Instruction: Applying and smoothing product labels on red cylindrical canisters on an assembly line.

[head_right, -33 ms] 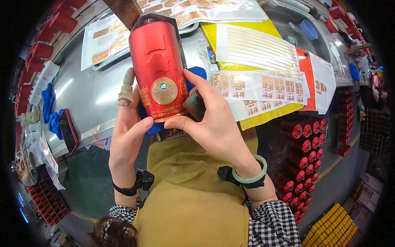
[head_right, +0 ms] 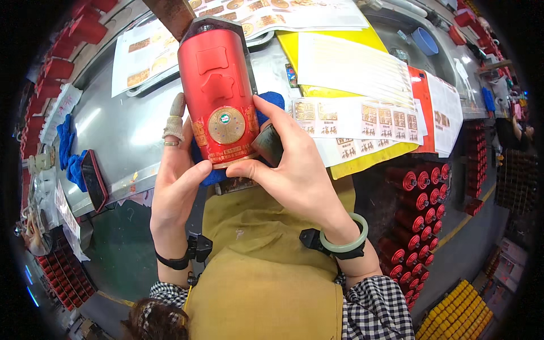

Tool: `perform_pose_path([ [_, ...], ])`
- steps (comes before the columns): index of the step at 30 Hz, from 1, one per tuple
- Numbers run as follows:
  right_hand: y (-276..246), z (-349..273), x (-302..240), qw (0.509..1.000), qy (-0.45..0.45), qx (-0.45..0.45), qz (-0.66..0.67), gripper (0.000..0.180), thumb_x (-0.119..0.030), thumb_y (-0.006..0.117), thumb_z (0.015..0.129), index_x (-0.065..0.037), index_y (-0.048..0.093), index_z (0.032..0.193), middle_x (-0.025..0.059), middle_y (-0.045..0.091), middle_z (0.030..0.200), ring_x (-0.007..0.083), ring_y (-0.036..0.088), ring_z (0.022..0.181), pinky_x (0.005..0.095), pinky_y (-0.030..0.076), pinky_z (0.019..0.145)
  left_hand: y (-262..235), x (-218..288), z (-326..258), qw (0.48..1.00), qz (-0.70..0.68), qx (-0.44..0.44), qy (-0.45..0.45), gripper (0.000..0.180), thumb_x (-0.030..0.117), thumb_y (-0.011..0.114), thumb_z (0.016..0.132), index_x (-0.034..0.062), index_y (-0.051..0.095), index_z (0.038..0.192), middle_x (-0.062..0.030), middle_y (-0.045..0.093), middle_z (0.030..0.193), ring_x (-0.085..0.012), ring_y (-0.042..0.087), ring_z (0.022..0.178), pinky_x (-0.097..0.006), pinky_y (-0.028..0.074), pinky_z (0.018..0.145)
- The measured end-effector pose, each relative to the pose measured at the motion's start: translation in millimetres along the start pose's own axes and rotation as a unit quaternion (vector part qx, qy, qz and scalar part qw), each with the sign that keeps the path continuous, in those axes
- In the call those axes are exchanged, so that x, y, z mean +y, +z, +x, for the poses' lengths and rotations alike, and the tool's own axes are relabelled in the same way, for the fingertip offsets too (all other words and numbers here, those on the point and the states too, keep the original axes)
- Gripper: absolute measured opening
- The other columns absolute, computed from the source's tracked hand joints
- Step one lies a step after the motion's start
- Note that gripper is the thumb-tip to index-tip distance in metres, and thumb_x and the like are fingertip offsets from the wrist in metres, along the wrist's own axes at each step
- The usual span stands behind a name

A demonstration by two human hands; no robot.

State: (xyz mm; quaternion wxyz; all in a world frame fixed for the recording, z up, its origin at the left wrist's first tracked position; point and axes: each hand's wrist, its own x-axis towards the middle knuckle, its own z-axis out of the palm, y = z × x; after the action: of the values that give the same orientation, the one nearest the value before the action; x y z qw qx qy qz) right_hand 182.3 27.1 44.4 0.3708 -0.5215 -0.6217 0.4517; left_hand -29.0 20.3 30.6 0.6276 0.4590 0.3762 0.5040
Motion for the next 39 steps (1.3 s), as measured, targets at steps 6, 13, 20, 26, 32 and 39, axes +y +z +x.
perform_pose_path([
  [6, -11, -4, -13, 0.999, -0.015, -0.023, -0.027, 0.092, -0.026, 0.093, 0.08, 0.005, 0.044, 0.151, 0.0185, 0.065, 0.123, 0.0263, 0.065, 0.107, 0.0376, 0.052, 0.096, 7, 1, -1, 1.0, -0.018, 0.004, 0.009, 0.1, 0.004, 0.073, 0.093, 0.0025, 0.008, 0.169, -0.0188, 0.015, 0.174, -0.0291, 0.014, 0.162, -0.045, 0.018, 0.13],
  [13, -19, 2, -46, 0.983, -0.143, 0.014, -0.118, 0.023, -0.001, 0.062, 0.1, 0.001, 0.063, 0.122, 0.0136, 0.071, 0.108, 0.0212, 0.07, 0.097, 0.0324, 0.054, 0.085, 5, -2, -1, 0.999, -0.033, 0.02, -0.005, 0.101, 0.001, 0.073, 0.093, 0.0044, 0.007, 0.169, -0.0197, 0.017, 0.173, -0.0276, 0.019, 0.16, -0.043, 0.024, 0.128],
  [20, -13, 6, -50, 0.966, -0.194, -0.021, -0.171, 0.023, 0.001, 0.064, 0.096, -0.001, 0.066, 0.119, 0.0154, 0.07, 0.106, 0.032, 0.07, 0.094, 0.0379, 0.055, 0.084, 4, -5, -2, 0.999, -0.02, 0.027, 0.007, 0.101, -0.002, 0.074, 0.092, 0.005, 0.008, 0.169, -0.0206, 0.018, 0.172, -0.0268, 0.02, 0.16, -0.042, 0.026, 0.128],
  [26, -12, 7, -50, 0.972, -0.186, -0.027, -0.138, 0.023, 0.0, 0.064, 0.097, -0.001, 0.066, 0.12, 0.0155, 0.07, 0.104, 0.0323, 0.07, 0.094, 0.0377, 0.055, 0.083, 4, -5, -2, 0.999, -0.018, 0.035, 0.001, 0.103, -0.001, 0.075, 0.091, 0.0051, 0.008, 0.169, -0.0213, 0.019, 0.172, -0.0267, 0.022, 0.159, -0.042, 0.029, 0.127],
  [32, -13, 8, -52, 0.972, -0.18, -0.032, -0.149, 0.023, 0.001, 0.064, 0.097, -0.001, 0.067, 0.12, 0.0156, 0.071, 0.104, 0.0322, 0.071, 0.095, 0.0376, 0.055, 0.084, 6, -5, -2, 0.999, -0.028, 0.034, -0.001, 0.102, 0.0, 0.074, 0.093, 0.0051, 0.007, 0.169, -0.0215, 0.02, 0.172, -0.0272, 0.026, 0.157, -0.041, 0.03, 0.126],
  [39, -18, 4, -56, 0.97, -0.18, -0.038, -0.157, 0.026, 0.002, 0.065, 0.096, 0.0, 0.068, 0.122, 0.0139, 0.072, 0.106, 0.0275, 0.072, 0.095, 0.035, 0.055, 0.085, 9, 1, 0, 0.988, -0.14, 0.066, -0.021, 0.083, 0.005, 0.062, 0.103, 0.0021, 0.01, 0.168, -0.0218, 0.024, 0.17, -0.0289, 0.033, 0.154, -0.043, 0.031, 0.125],
])
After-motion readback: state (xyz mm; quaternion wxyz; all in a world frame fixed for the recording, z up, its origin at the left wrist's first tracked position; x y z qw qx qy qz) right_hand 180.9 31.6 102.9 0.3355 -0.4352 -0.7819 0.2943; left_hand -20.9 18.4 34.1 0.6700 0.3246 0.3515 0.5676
